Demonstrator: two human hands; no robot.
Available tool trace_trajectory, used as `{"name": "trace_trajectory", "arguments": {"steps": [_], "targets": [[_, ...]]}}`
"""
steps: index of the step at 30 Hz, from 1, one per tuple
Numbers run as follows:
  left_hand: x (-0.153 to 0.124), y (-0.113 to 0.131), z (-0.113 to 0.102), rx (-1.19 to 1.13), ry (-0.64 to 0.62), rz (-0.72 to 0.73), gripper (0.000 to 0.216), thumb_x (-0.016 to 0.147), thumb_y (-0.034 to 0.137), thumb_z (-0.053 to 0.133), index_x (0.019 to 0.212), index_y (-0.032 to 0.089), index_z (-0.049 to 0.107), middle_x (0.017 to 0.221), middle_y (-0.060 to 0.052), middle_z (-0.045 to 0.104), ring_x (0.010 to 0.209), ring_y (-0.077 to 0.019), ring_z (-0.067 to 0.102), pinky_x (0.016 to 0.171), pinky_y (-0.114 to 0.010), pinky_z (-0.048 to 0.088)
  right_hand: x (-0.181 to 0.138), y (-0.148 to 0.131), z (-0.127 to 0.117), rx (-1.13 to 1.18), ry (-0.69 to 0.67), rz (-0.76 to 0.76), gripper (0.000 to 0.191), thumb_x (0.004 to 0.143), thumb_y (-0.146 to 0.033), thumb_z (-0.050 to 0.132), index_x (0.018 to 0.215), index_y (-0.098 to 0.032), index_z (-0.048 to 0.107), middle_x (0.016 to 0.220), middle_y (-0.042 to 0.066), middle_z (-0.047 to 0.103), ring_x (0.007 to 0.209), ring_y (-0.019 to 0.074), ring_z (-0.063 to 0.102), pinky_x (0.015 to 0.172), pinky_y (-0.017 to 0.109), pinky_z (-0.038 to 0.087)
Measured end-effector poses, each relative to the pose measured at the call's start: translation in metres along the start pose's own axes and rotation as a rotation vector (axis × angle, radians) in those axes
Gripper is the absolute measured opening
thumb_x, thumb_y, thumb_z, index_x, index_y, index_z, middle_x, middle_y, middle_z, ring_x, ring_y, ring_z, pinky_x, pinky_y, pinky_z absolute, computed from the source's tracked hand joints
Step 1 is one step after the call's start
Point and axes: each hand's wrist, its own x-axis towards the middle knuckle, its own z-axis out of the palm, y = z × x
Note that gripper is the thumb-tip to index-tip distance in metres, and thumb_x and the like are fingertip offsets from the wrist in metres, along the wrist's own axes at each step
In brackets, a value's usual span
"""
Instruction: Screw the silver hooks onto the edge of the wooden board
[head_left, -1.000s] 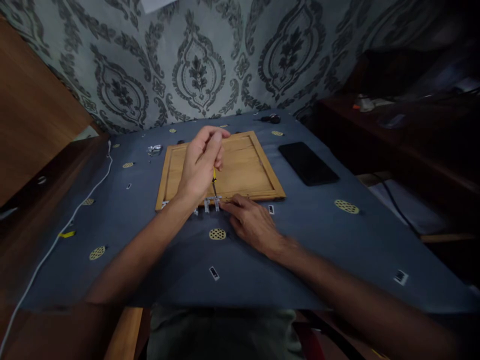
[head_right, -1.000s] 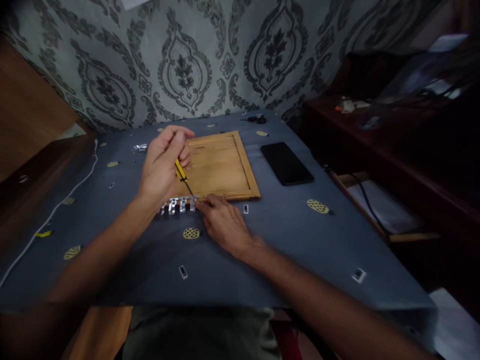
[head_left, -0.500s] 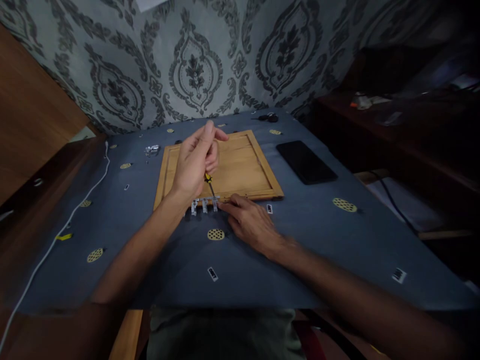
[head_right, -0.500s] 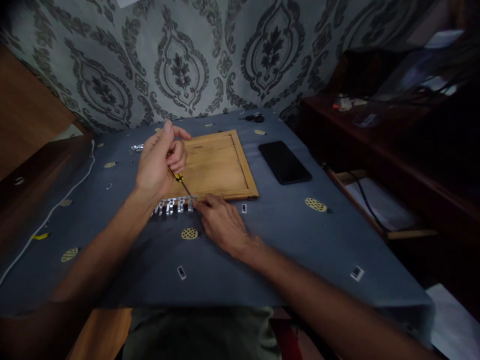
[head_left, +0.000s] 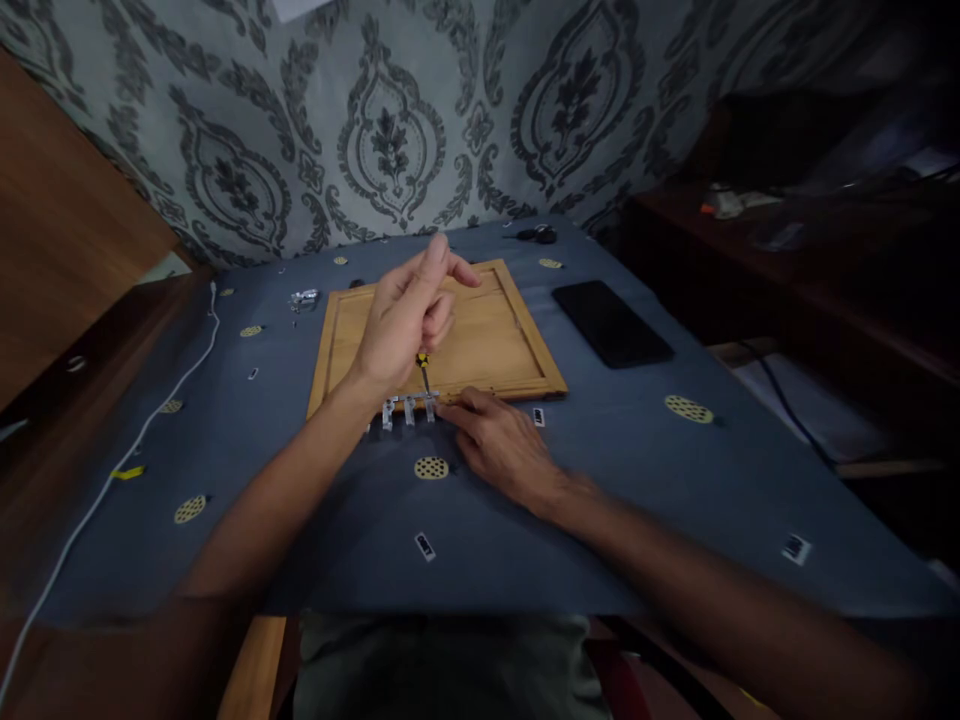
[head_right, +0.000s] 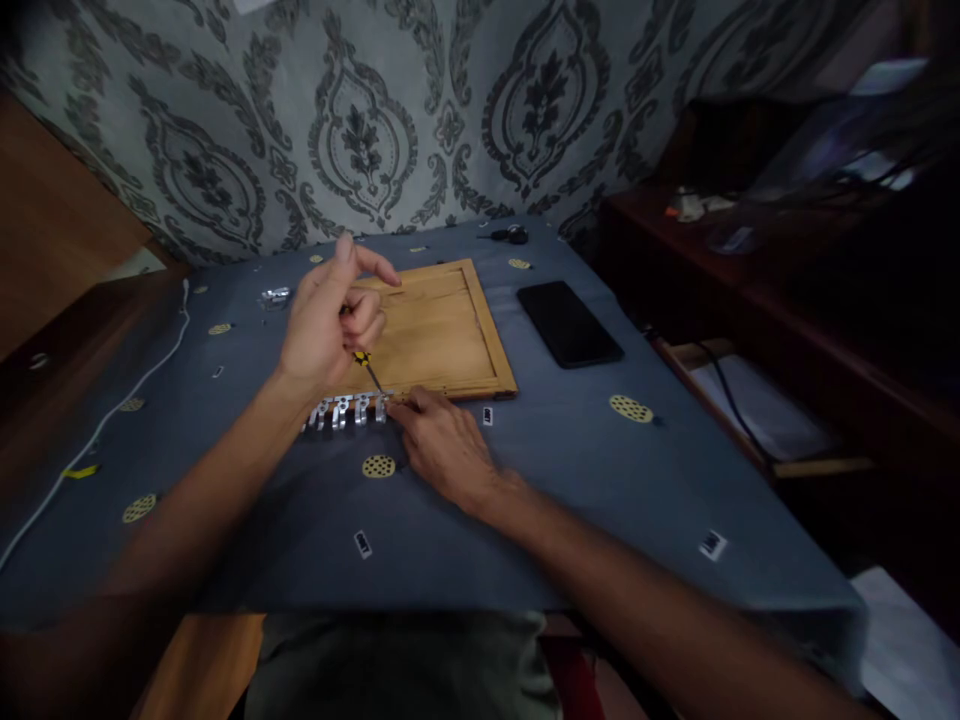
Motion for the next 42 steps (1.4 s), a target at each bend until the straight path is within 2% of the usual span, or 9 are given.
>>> {"name": "trace_trajectory", "arguments": {"steps": [3, 8, 11, 20, 23, 27, 34, 38, 42], "targets": [[0.001, -0.002, -0.004, 0.025, -0.033, -0.008, 0.045, 0.095, 0.057, 0.054, 0.075, 0.018, 0.063, 0.044, 0.010, 0.021, 0.034, -0.0051, 0.018, 0.035, -0.021, 0.016, 0.000, 0.001, 0.001, 0.006, 0.028, -0.030, 0.048, 0.087, -0.005, 0.050, 0.128, -0.023, 0.068, 0.108, 0.008, 0.067, 0.090, 0.0192, 0.063, 0.077, 0.028, 0.047], [-0.005, -0.011, -0.002, 0.066, 0.126, 0.154, 0.034, 0.095, 0.046, 0.061, 0.077, 0.018, 0.063, 0.054, 0.007, 0.035, 0.043, -0.0050, 0.032, 0.040, -0.018, 0.027, 0.000, 0.003, 0.004, 0.027, 0.057, -0.042, 0.048, 0.086, -0.004, 0.051, 0.126, -0.022, 0.069, 0.107, 0.008, 0.067, 0.089, 0.0187, 0.063, 0.076, 0.028, 0.047], [-0.007, -0.012, 0.001, 0.060, 0.153, 0.164, 0.034, 0.095, 0.048, 0.060, 0.079, 0.018, 0.062, 0.055, 0.007, 0.032, 0.043, -0.0047, 0.028, 0.039, -0.018, 0.024, 0.000, 0.003, 0.004, 0.030, 0.052, -0.044, 0.045, 0.087, -0.004, 0.051, 0.124, -0.022, 0.070, 0.106, 0.008, 0.067, 0.089, 0.0186, 0.063, 0.077, 0.028, 0.048], [-0.003, -0.003, -0.002, 0.042, 0.072, 0.026, 0.048, 0.094, 0.063, 0.052, 0.075, 0.020, 0.061, 0.044, 0.009, 0.023, 0.035, -0.0057, 0.016, 0.035, -0.023, 0.014, 0.000, 0.003, 0.005, 0.022, 0.044, -0.033, 0.046, 0.088, -0.004, 0.050, 0.125, -0.022, 0.070, 0.108, 0.008, 0.068, 0.090, 0.0191, 0.063, 0.077, 0.028, 0.048], [-0.004, -0.003, -0.004, 0.060, 0.085, 0.060, 0.048, 0.093, 0.063, 0.054, 0.074, 0.019, 0.061, 0.046, 0.008, 0.027, 0.037, -0.0058, 0.019, 0.036, -0.023, 0.016, 0.000, 0.003, 0.004, 0.019, 0.045, -0.029, 0.046, 0.088, -0.004, 0.050, 0.125, -0.023, 0.070, 0.107, 0.008, 0.068, 0.090, 0.0193, 0.063, 0.076, 0.028, 0.047], [-0.006, -0.001, -0.004, 0.103, 0.102, 0.104, 0.043, 0.093, 0.057, 0.059, 0.074, 0.019, 0.062, 0.048, 0.007, 0.032, 0.041, -0.0065, 0.028, 0.039, -0.022, 0.027, 0.000, 0.004, 0.005, 0.007, 0.041, -0.034, 0.049, 0.087, -0.004, 0.051, 0.127, -0.024, 0.070, 0.106, 0.008, 0.068, 0.091, 0.0193, 0.064, 0.077, 0.027, 0.048], [-0.007, 0.005, -0.001, 0.025, 0.077, 0.050, 0.048, 0.095, 0.061, 0.052, 0.074, 0.018, 0.059, 0.044, 0.010, 0.024, 0.035, -0.0047, 0.017, 0.035, -0.022, 0.013, 0.000, 0.005, 0.008, 0.009, 0.079, -0.040, 0.048, 0.087, -0.003, 0.049, 0.126, -0.024, 0.071, 0.105, 0.008, 0.067, 0.090, 0.0187, 0.064, 0.075, 0.027, 0.048], [-0.005, 0.006, -0.002, 0.018, 0.020, -0.002, 0.051, 0.094, 0.064, 0.049, 0.074, 0.018, 0.060, 0.041, 0.010, 0.023, 0.033, -0.0053, 0.018, 0.034, -0.023, 0.013, 0.000, 0.005, 0.007, 0.018, 0.078, -0.055, 0.047, 0.086, -0.003, 0.050, 0.123, -0.023, 0.072, 0.102, 0.008, 0.067, 0.087, 0.0186, 0.063, 0.074, 0.028, 0.048], [-0.006, 0.006, -0.002, 0.003, 0.028, 0.028, 0.048, 0.096, 0.059, 0.051, 0.074, 0.018, 0.061, 0.042, 0.010, 0.025, 0.035, -0.0055, 0.018, 0.036, -0.023, 0.014, 0.000, 0.006, 0.007, 0.029, 0.085, -0.064, 0.048, 0.085, -0.003, 0.050, 0.123, -0.022, 0.072, 0.102, 0.008, 0.067, 0.088, 0.0191, 0.063, 0.075, 0.028, 0.049]]}}
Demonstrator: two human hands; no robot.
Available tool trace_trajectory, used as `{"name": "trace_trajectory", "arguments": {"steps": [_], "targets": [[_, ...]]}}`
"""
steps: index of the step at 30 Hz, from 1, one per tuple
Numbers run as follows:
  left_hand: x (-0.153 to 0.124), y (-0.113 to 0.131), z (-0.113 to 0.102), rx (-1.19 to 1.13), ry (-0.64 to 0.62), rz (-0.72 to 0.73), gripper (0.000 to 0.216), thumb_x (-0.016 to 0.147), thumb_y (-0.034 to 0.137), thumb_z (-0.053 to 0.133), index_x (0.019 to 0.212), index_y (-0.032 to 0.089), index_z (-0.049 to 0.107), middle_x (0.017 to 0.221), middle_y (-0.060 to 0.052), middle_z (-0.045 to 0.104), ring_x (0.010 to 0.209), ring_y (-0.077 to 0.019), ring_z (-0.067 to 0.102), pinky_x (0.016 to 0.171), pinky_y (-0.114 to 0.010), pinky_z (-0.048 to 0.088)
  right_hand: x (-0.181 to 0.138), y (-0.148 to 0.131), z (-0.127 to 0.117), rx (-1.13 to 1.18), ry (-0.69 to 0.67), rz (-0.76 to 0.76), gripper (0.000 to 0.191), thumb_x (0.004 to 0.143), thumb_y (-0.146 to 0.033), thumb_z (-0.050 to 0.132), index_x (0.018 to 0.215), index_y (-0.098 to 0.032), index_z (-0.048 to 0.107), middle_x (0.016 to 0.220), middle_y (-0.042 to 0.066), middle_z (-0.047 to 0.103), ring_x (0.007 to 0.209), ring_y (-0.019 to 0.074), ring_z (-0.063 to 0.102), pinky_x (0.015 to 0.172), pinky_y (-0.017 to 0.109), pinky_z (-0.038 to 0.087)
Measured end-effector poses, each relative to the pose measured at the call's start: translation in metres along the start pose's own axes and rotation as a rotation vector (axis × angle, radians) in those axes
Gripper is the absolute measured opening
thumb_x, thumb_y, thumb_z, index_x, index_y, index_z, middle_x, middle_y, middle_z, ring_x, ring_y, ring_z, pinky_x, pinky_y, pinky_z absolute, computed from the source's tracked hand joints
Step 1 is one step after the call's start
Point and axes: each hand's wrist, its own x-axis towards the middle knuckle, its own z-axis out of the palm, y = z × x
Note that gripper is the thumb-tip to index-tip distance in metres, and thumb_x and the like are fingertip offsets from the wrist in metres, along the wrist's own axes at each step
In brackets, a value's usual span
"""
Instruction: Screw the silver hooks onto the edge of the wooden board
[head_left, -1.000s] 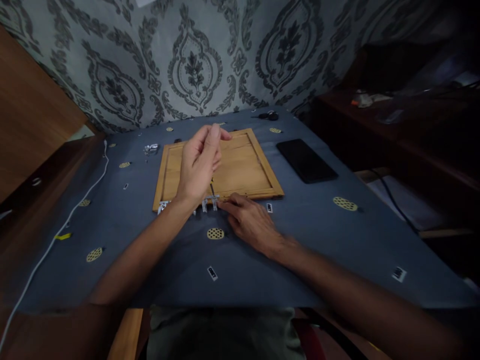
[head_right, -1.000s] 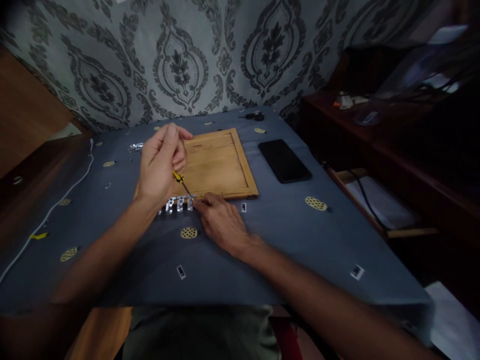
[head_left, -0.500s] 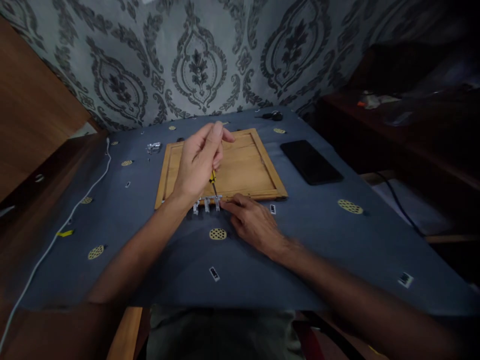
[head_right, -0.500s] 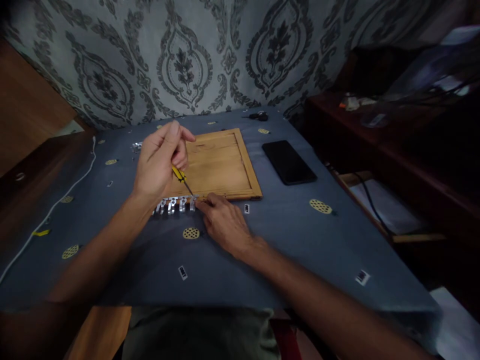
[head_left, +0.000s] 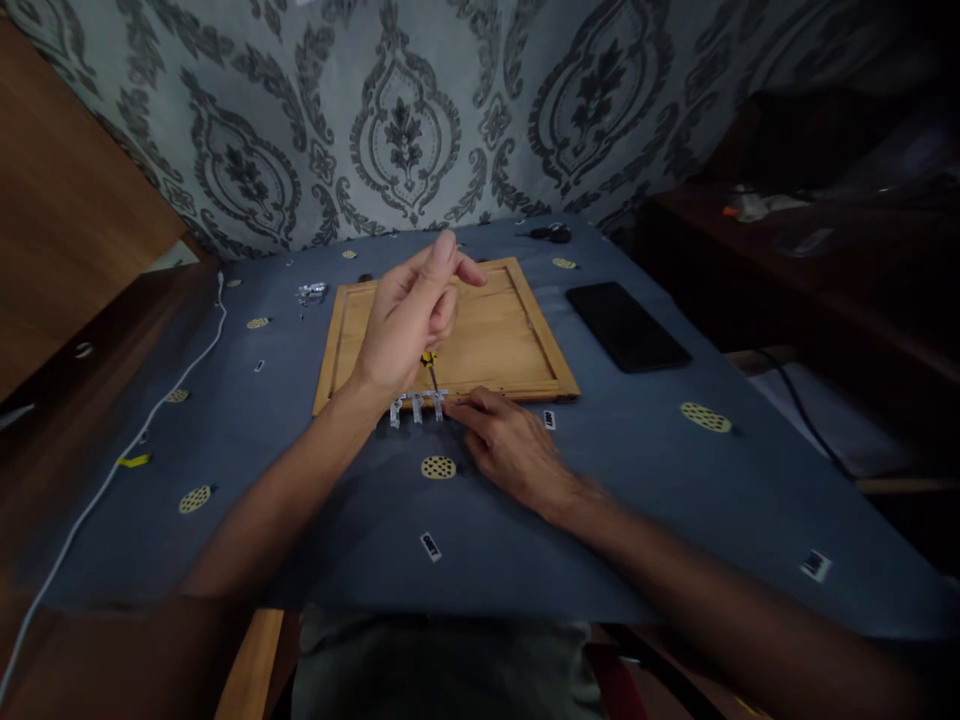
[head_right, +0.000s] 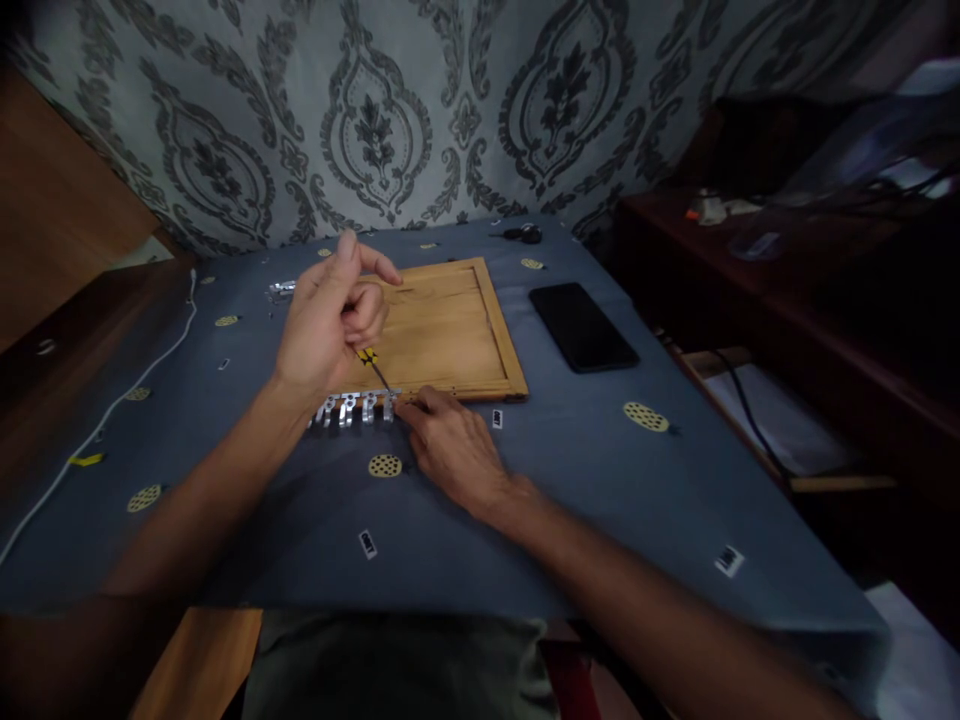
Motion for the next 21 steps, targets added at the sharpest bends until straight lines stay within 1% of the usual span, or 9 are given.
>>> {"name": "trace_trajectory", "arguments": {"steps": [2, 4, 7, 10, 11, 13, 14, 16, 21], "targets": [[-0.002, 0.000, 0.000, 0.000, -0.004, 0.012, 0.044, 0.097, 0.054, 0.053, 0.074, 0.018, 0.061, 0.043, 0.009, 0.026, 0.036, -0.0059, 0.019, 0.037, -0.023, 0.017, 0.000, 0.001, 0.001, 0.005, 0.005, -0.007, 0.048, 0.085, -0.003, 0.050, 0.124, -0.022, 0.071, 0.103, 0.008, 0.067, 0.090, 0.0192, 0.063, 0.076, 0.028, 0.050], [-0.003, -0.001, -0.001, 0.014, -0.055, -0.006, 0.039, 0.097, 0.049, 0.054, 0.076, 0.018, 0.062, 0.044, 0.008, 0.028, 0.037, -0.0063, 0.021, 0.038, -0.022, 0.021, -0.001, 0.001, 0.001, 0.008, 0.011, -0.016, 0.048, 0.085, -0.002, 0.050, 0.124, -0.022, 0.071, 0.104, 0.008, 0.067, 0.090, 0.0191, 0.063, 0.077, 0.029, 0.050], [-0.005, -0.003, -0.006, 0.017, -0.214, -0.030, 0.034, 0.096, 0.048, 0.056, 0.081, 0.019, 0.065, 0.046, 0.008, 0.030, 0.038, -0.0061, 0.022, 0.040, -0.021, 0.025, -0.001, 0.001, 0.001, 0.014, 0.015, -0.018, 0.048, 0.085, -0.002, 0.050, 0.124, -0.021, 0.071, 0.104, 0.008, 0.067, 0.089, 0.0190, 0.063, 0.077, 0.029, 0.051], [-0.006, -0.006, -0.012, 0.009, -0.384, -0.029, 0.036, 0.096, 0.050, 0.057, 0.083, 0.018, 0.066, 0.048, 0.008, 0.032, 0.040, -0.0057, 0.024, 0.042, -0.021, 0.027, -0.001, -0.001, -0.001, 0.012, 0.006, -0.001, 0.047, 0.086, -0.003, 0.050, 0.125, -0.022, 0.071, 0.106, 0.009, 0.067, 0.091, 0.0198, 0.063, 0.079, 0.030, 0.051], [-0.005, -0.008, -0.014, 0.012, -0.419, -0.035, 0.036, 0.096, 0.050, 0.056, 0.084, 0.017, 0.067, 0.048, 0.008, 0.032, 0.041, -0.0057, 0.025, 0.043, -0.021, 0.027, 0.000, -0.001, -0.001, 0.007, -0.003, 0.006, 0.047, 0.087, -0.004, 0.050, 0.125, -0.021, 0.071, 0.107, 0.009, 0.067, 0.091, 0.0201, 0.064, 0.079, 0.030, 0.050], [-0.005, -0.010, -0.016, 0.020, -0.431, -0.053, 0.036, 0.097, 0.049, 0.055, 0.085, 0.017, 0.067, 0.048, 0.008, 0.032, 0.041, -0.0059, 0.024, 0.043, -0.021, 0.027, 0.000, -0.002, -0.002, -0.010, -0.017, 0.021, 0.047, 0.088, -0.004, 0.049, 0.126, -0.021, 0.071, 0.106, 0.009, 0.067, 0.091, 0.0203, 0.064, 0.078, 0.029, 0.050], [-0.004, -0.010, -0.015, 0.020, -0.409, -0.058, 0.036, 0.097, 0.050, 0.054, 0.086, 0.017, 0.067, 0.048, 0.008, 0.031, 0.041, -0.0060, 0.023, 0.043, -0.021, 0.026, 0.000, -0.002, -0.002, -0.018, -0.022, 0.027, 0.046, 0.088, -0.004, 0.049, 0.125, -0.021, 0.071, 0.105, 0.009, 0.066, 0.091, 0.0201, 0.064, 0.078, 0.029, 0.049], [-0.004, -0.012, -0.013, 0.019, -0.312, -0.050, 0.036, 0.097, 0.050, 0.054, 0.087, 0.018, 0.066, 0.049, 0.008, 0.030, 0.041, -0.0062, 0.022, 0.041, -0.021, 0.024, 0.000, -0.002, -0.002, -0.023, -0.030, 0.032, 0.046, 0.087, -0.004, 0.050, 0.124, -0.022, 0.072, 0.103, 0.008, 0.066, 0.090, 0.0195, 0.063, 0.077, 0.028, 0.048], [-0.003, -0.015, 0.000, 0.051, 0.082, 0.015, 0.037, 0.096, 0.052, 0.056, 0.079, 0.020, 0.059, 0.049, 0.009, 0.028, 0.039, -0.0064, 0.023, 0.038, -0.021, 0.020, 0.000, -0.001, 0.000, 0.001, -0.020, 0.012, 0.049, 0.087, -0.003, 0.049, 0.126, -0.023, 0.070, 0.104, 0.008, 0.067, 0.091, 0.0199, 0.063, 0.078, 0.029, 0.049]]}}
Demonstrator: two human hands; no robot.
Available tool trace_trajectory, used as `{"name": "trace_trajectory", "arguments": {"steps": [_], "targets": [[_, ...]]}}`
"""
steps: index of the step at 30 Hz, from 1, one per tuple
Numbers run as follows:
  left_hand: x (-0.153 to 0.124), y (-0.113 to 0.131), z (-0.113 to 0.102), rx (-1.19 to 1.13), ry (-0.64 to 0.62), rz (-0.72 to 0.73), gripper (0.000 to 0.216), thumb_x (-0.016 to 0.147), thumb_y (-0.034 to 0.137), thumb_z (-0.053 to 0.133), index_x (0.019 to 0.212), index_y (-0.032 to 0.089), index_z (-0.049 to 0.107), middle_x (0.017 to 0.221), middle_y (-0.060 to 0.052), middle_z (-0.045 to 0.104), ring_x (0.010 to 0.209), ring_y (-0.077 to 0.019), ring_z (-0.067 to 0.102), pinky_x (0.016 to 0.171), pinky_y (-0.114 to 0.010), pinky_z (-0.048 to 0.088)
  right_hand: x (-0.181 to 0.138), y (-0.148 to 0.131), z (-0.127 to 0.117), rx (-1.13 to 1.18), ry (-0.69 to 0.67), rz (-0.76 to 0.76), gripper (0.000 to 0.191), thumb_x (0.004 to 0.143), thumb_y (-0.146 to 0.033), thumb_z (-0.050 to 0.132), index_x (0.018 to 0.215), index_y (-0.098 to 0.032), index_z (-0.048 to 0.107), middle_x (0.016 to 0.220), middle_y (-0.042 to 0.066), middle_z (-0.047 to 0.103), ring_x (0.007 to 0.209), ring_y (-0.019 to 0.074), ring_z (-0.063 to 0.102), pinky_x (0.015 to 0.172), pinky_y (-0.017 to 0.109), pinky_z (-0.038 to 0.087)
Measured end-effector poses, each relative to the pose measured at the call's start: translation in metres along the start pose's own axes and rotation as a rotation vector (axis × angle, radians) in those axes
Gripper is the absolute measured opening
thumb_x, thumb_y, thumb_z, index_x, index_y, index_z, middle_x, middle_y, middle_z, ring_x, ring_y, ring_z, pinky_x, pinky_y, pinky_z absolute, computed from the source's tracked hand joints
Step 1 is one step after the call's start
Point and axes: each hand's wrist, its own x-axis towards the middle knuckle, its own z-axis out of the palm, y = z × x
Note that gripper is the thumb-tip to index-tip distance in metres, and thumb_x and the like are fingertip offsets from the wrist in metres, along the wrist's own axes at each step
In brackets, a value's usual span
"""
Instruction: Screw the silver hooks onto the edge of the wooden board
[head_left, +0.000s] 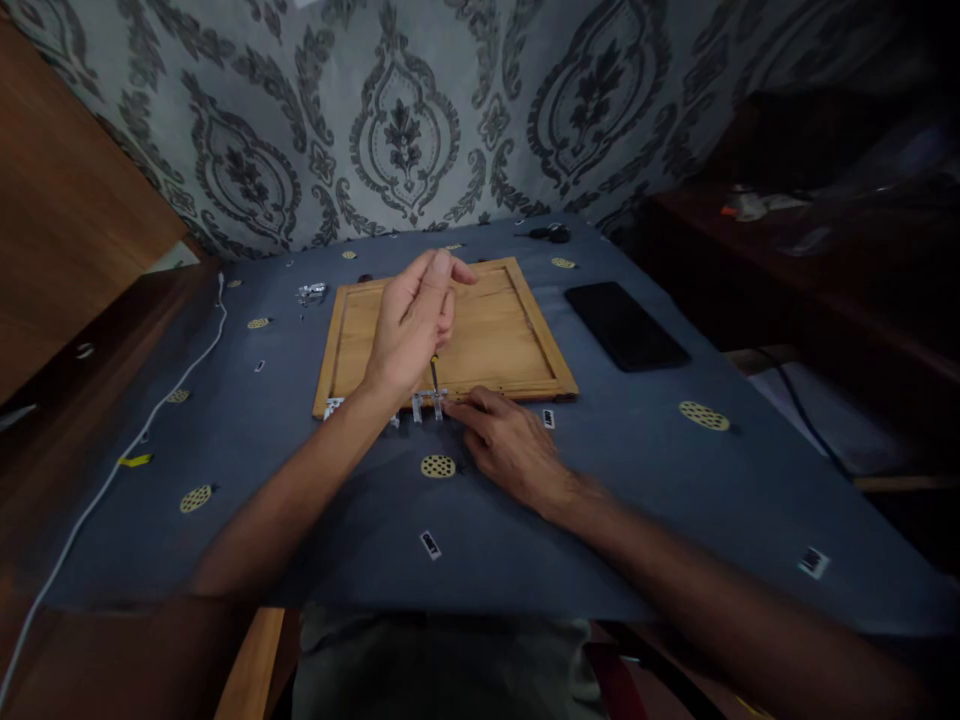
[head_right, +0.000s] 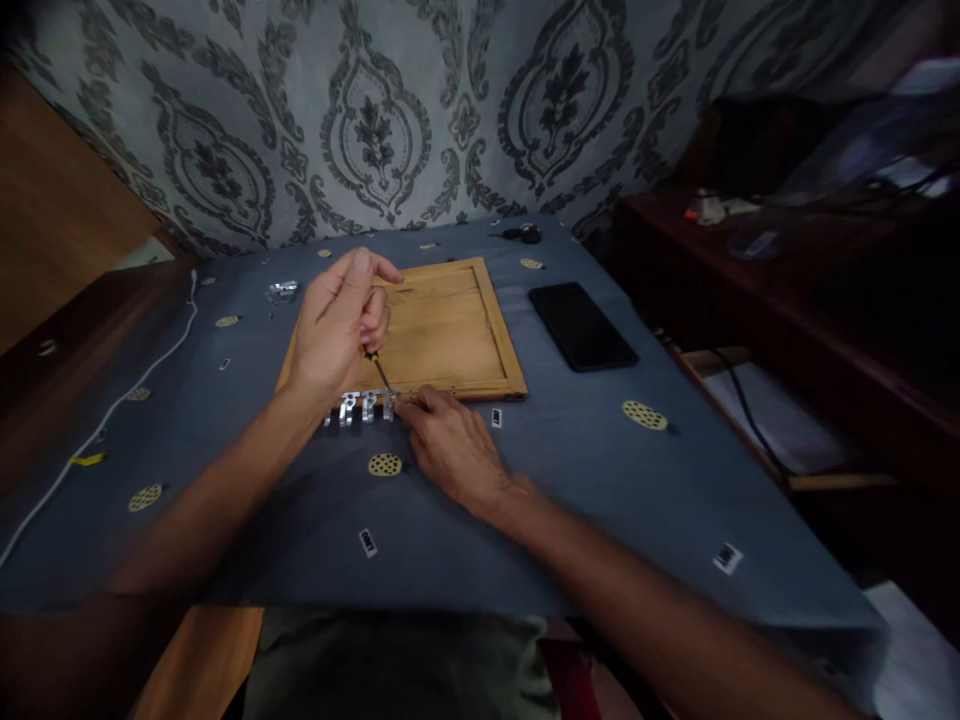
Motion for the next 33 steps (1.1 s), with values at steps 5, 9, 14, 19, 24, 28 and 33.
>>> {"name": "trace_trajectory", "arguments": {"steps": [5, 9, 14, 19, 24, 28, 33], "targets": [[-0.002, -0.002, 0.008, 0.010, 0.119, 0.033, 0.041, 0.095, 0.057, 0.055, 0.077, 0.020, 0.056, 0.050, 0.009, 0.027, 0.039, -0.0046, 0.025, 0.038, -0.019, 0.019, 0.000, -0.001, -0.002, 0.010, -0.009, 0.007, 0.048, 0.086, -0.003, 0.051, 0.125, -0.023, 0.071, 0.104, 0.008, 0.066, 0.092, 0.0200, 0.063, 0.080, 0.029, 0.049], [-0.001, -0.001, 0.006, -0.030, 0.054, -0.010, 0.040, 0.094, 0.056, 0.057, 0.077, 0.020, 0.057, 0.046, 0.010, 0.022, 0.036, -0.0050, 0.021, 0.036, -0.021, 0.015, 0.001, -0.002, -0.004, -0.012, -0.040, 0.025, 0.049, 0.087, -0.004, 0.051, 0.128, -0.023, 0.070, 0.103, 0.009, 0.066, 0.089, 0.0203, 0.063, 0.077, 0.029, 0.048], [0.008, 0.005, -0.006, -0.045, -0.175, -0.183, 0.040, 0.096, 0.055, 0.055, 0.076, 0.020, 0.060, 0.043, 0.011, 0.018, 0.033, -0.0045, 0.015, 0.034, -0.021, 0.013, 0.000, 0.000, -0.002, -0.011, -0.005, -0.007, 0.050, 0.087, -0.004, 0.049, 0.127, -0.023, 0.070, 0.101, 0.008, 0.066, 0.088, 0.0196, 0.062, 0.077, 0.028, 0.048], [0.014, 0.005, -0.013, -0.065, -0.319, -0.227, 0.039, 0.098, 0.050, 0.052, 0.075, 0.019, 0.061, 0.042, 0.011, 0.020, 0.033, -0.0046, 0.015, 0.035, -0.020, 0.014, 0.000, 0.000, -0.001, -0.003, -0.001, -0.001, 0.052, 0.086, -0.003, 0.049, 0.130, -0.023, 0.068, 0.105, 0.008, 0.067, 0.089, 0.0196, 0.062, 0.077, 0.029, 0.049], [0.007, 0.001, -0.001, 0.003, -0.063, -0.042, 0.026, 0.100, 0.032, 0.054, 0.078, 0.017, 0.059, 0.050, 0.008, 0.035, 0.042, -0.0049, 0.033, 0.041, -0.017, 0.030, 0.000, -0.003, -0.004, -0.008, -0.045, 0.034, 0.047, 0.088, -0.004, 0.049, 0.127, -0.022, 0.069, 0.107, 0.009, 0.067, 0.094, 0.0205, 0.064, 0.078, 0.029, 0.048], [0.003, 0.000, 0.007, 0.011, 0.053, -0.011, 0.023, 0.099, 0.029, 0.056, 0.079, 0.017, 0.057, 0.054, 0.009, 0.028, 0.042, -0.0037, 0.027, 0.040, -0.016, 0.024, 0.001, -0.004, -0.005, -0.015, -0.051, 0.041, 0.046, 0.089, -0.005, 0.049, 0.127, -0.022, 0.069, 0.108, 0.009, 0.067, 0.094, 0.0207, 0.064, 0.077, 0.029, 0.047], [0.011, 0.004, 0.005, -0.003, -0.065, -0.090, 0.040, 0.098, 0.050, 0.053, 0.074, 0.018, 0.056, 0.048, 0.010, 0.021, 0.037, -0.0039, 0.015, 0.035, -0.020, 0.012, 0.001, -0.004, -0.006, -0.025, -0.049, 0.034, 0.044, 0.088, -0.005, 0.050, 0.125, -0.022, 0.069, 0.107, 0.008, 0.067, 0.091, 0.0195, 0.063, 0.074, 0.028, 0.047]]}}
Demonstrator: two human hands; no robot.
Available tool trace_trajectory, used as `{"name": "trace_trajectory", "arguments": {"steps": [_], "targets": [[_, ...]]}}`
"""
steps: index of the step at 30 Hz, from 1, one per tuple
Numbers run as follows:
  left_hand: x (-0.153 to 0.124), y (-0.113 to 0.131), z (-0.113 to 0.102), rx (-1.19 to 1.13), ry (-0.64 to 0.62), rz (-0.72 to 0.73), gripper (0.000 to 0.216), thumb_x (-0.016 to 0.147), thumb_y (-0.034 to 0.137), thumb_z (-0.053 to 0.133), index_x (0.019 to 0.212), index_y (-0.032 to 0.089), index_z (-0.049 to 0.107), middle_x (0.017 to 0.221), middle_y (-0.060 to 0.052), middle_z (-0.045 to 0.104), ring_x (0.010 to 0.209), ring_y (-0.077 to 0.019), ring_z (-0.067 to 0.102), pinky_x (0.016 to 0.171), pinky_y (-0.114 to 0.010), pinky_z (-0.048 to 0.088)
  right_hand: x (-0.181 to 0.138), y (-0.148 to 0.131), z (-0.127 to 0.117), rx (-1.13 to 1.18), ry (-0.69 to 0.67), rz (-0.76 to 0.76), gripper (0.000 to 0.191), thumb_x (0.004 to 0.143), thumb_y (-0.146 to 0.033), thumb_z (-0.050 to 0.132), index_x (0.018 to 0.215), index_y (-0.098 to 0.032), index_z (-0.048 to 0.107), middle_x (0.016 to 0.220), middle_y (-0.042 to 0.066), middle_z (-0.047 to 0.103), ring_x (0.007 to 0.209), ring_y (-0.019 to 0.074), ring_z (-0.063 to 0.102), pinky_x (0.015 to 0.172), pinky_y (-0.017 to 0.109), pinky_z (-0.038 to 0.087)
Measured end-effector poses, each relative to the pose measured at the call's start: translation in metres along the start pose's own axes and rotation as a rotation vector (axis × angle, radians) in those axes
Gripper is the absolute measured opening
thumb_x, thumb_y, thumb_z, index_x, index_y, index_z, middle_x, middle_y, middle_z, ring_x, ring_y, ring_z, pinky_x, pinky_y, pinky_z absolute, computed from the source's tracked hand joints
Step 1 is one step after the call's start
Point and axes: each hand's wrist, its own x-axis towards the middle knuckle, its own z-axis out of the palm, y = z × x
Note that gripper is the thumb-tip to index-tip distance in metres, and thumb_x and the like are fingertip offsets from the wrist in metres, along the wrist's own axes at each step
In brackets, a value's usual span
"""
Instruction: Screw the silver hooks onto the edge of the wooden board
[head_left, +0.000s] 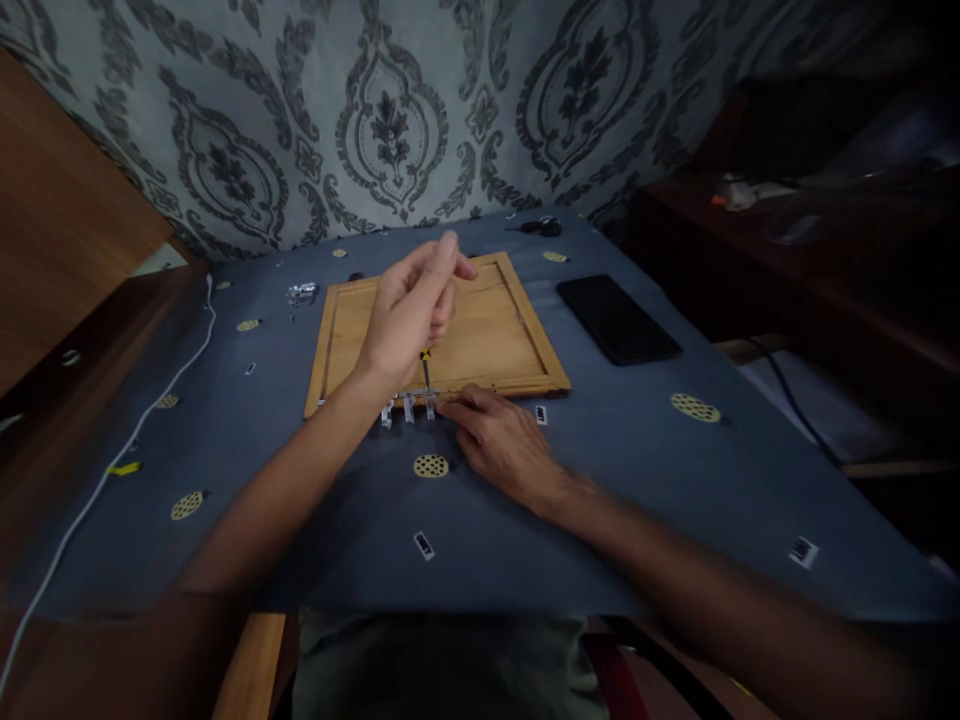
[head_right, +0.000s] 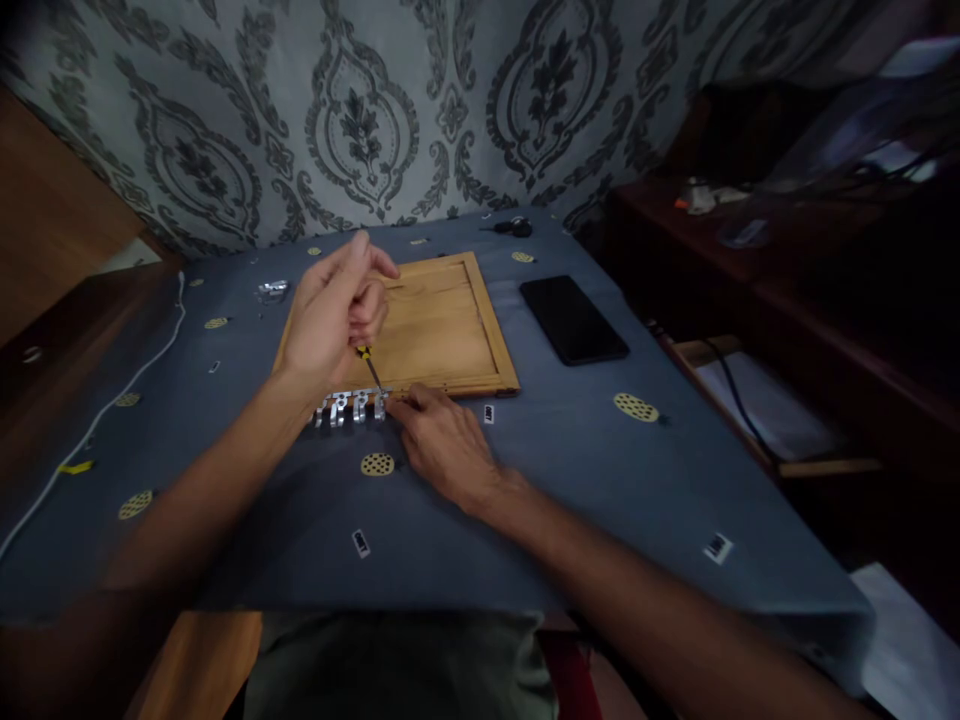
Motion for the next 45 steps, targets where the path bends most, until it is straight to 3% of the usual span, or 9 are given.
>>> {"name": "trace_trajectory", "arguments": {"steps": [4, 9, 14, 22, 24, 28, 31, 40, 45], "targets": [[0.004, 0.001, -0.005, 0.007, -0.132, -0.064, 0.046, 0.099, 0.055, 0.047, 0.073, 0.018, 0.056, 0.045, 0.011, 0.020, 0.035, -0.0042, 0.015, 0.035, -0.019, 0.014, 0.000, 0.000, 0.000, -0.007, 0.015, -0.013, 0.046, 0.088, -0.004, 0.050, 0.126, -0.021, 0.069, 0.103, 0.008, 0.066, 0.089, 0.0192, 0.063, 0.074, 0.028, 0.046], [-0.003, -0.005, -0.002, 0.021, 0.078, 0.058, 0.032, 0.099, 0.041, 0.055, 0.077, 0.018, 0.057, 0.052, 0.007, 0.035, 0.042, -0.0048, 0.033, 0.041, -0.018, 0.030, 0.000, 0.000, 0.001, -0.001, 0.017, -0.014, 0.044, 0.087, -0.005, 0.051, 0.124, -0.021, 0.070, 0.106, 0.009, 0.067, 0.091, 0.0203, 0.063, 0.074, 0.028, 0.046], [-0.006, -0.004, 0.005, -0.004, 0.140, 0.070, 0.035, 0.097, 0.045, 0.057, 0.075, 0.018, 0.056, 0.053, 0.009, 0.027, 0.041, -0.0036, 0.026, 0.038, -0.017, 0.021, 0.000, 0.000, 0.001, -0.002, 0.006, -0.001, 0.044, 0.088, -0.005, 0.051, 0.125, -0.022, 0.069, 0.107, 0.008, 0.067, 0.093, 0.0201, 0.063, 0.075, 0.028, 0.046], [0.003, 0.002, -0.005, -0.056, -0.128, -0.071, 0.054, 0.097, 0.063, 0.045, 0.069, 0.017, 0.056, 0.043, 0.011, 0.017, 0.035, -0.0035, 0.010, 0.036, -0.019, 0.011, 0.000, 0.000, 0.000, -0.007, 0.006, 0.001, 0.047, 0.088, -0.005, 0.050, 0.127, -0.022, 0.069, 0.104, 0.008, 0.067, 0.090, 0.0194, 0.063, 0.074, 0.028, 0.047], [0.002, 0.000, -0.006, -0.053, -0.085, -0.054, 0.052, 0.096, 0.061, 0.049, 0.069, 0.017, 0.056, 0.044, 0.010, 0.020, 0.035, -0.0035, 0.013, 0.035, -0.019, 0.014, 0.000, 0.000, 0.000, -0.008, -0.002, 0.003, 0.048, 0.087, -0.005, 0.050, 0.129, -0.022, 0.068, 0.105, 0.008, 0.067, 0.090, 0.0193, 0.063, 0.074, 0.028, 0.047], [-0.003, -0.005, -0.002, -0.037, 0.143, 0.036, 0.038, 0.095, 0.048, 0.060, 0.073, 0.018, 0.057, 0.053, 0.007, 0.033, 0.041, -0.0037, 0.031, 0.039, -0.016, 0.028, 0.000, 0.001, 0.001, 0.004, 0.007, -0.006, 0.047, 0.088, -0.005, 0.049, 0.128, -0.022, 0.068, 0.108, 0.009, 0.067, 0.092, 0.0201, 0.063, 0.074, 0.029, 0.048], [-0.004, -0.006, 0.002, -0.057, 0.193, 0.025, 0.038, 0.094, 0.049, 0.061, 0.074, 0.017, 0.056, 0.055, 0.008, 0.030, 0.042, -0.0028, 0.029, 0.038, -0.014, 0.025, 0.000, 0.002, 0.002, 0.011, 0.010, -0.005, 0.046, 0.088, -0.005, 0.049, 0.127, -0.022, 0.068, 0.107, 0.009, 0.067, 0.092, 0.0201, 0.062, 0.076, 0.029, 0.048], [-0.002, 0.003, -0.004, -0.046, -0.078, -0.090, 0.049, 0.098, 0.057, 0.048, 0.071, 0.018, 0.056, 0.044, 0.010, 0.020, 0.034, -0.0039, 0.013, 0.034, -0.018, 0.015, 0.000, 0.003, 0.003, 0.024, 0.033, -0.018, 0.048, 0.087, -0.004, 0.049, 0.126, -0.022, 0.069, 0.102, 0.008, 0.066, 0.087, 0.0185, 0.061, 0.072, 0.028, 0.046], [-0.005, -0.001, -0.002, 0.015, 0.025, 0.000, 0.042, 0.098, 0.051, 0.053, 0.072, 0.018, 0.057, 0.048, 0.008, 0.029, 0.039, -0.0056, 0.025, 0.037, -0.020, 0.025, -0.001, 0.003, 0.003, 0.042, 0.045, -0.032, 0.049, 0.086, -0.003, 0.049, 0.127, -0.022, 0.069, 0.102, 0.008, 0.066, 0.088, 0.0195, 0.061, 0.073, 0.029, 0.048]]}}
